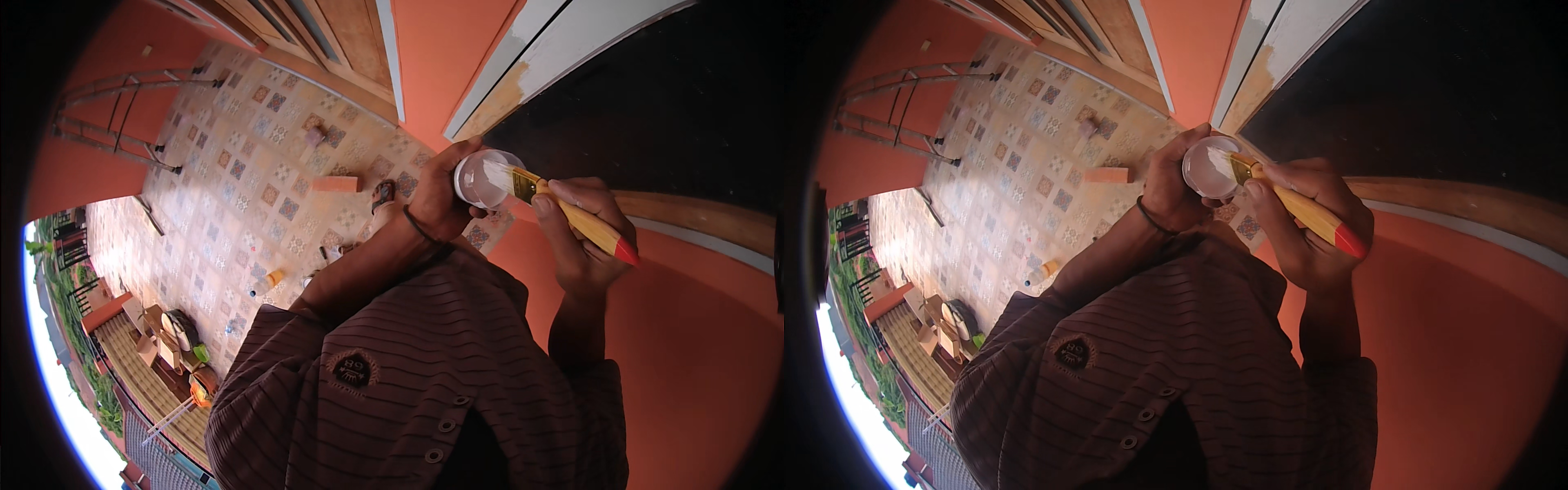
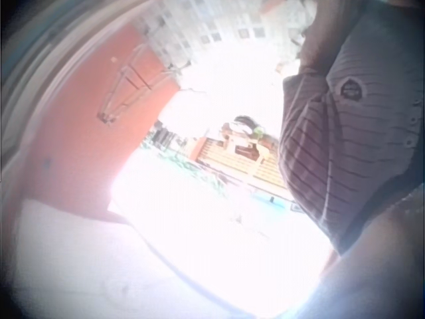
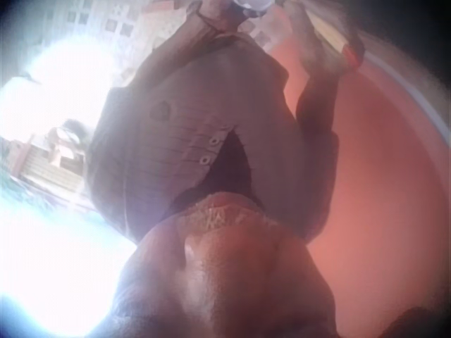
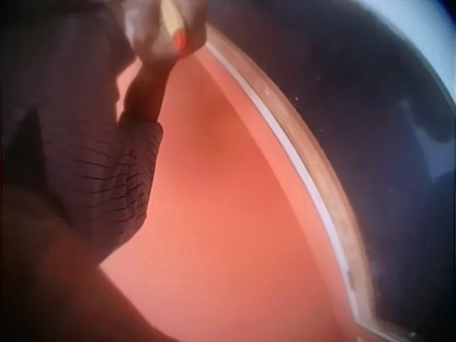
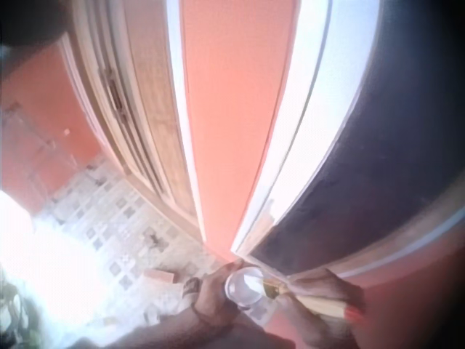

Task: The person paints white trim on a ceiling or high wall using a paintbrush and a small container of white paint. They repeatedly dip the brush and apply paint to the edges of a dark panel, working along the length of the trim.

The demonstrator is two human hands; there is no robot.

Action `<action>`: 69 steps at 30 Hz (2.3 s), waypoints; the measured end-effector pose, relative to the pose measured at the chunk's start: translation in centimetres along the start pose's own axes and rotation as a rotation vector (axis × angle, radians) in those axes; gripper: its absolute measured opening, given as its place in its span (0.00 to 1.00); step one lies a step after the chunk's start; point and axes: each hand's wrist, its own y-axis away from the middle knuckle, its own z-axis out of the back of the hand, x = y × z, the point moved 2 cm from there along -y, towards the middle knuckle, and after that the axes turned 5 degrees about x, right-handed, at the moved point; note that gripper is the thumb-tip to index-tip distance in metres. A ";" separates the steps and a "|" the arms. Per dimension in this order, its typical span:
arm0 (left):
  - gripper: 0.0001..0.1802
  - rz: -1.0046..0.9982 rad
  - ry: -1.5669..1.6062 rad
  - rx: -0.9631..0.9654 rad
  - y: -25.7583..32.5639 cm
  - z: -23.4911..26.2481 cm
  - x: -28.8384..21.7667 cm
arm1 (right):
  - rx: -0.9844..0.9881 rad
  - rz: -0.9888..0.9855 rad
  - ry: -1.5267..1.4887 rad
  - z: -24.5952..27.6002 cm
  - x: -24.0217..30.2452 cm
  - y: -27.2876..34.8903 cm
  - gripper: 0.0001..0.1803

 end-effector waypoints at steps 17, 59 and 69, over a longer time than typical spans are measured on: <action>0.23 -0.006 0.043 -0.001 0.0 0.5 -0.1 | 0.016 0.071 0.025 -1.1 -1.0 -0.1 0.12; 0.30 0.252 0.011 -0.042 -4.1 0.7 -0.3 | -0.245 -0.258 -0.668 2.1 -4.3 3.4 0.13; 0.30 0.485 0.047 0.223 -9.0 1.7 -3.8 | -0.497 -0.196 -0.412 -0.5 -5.6 3.8 0.15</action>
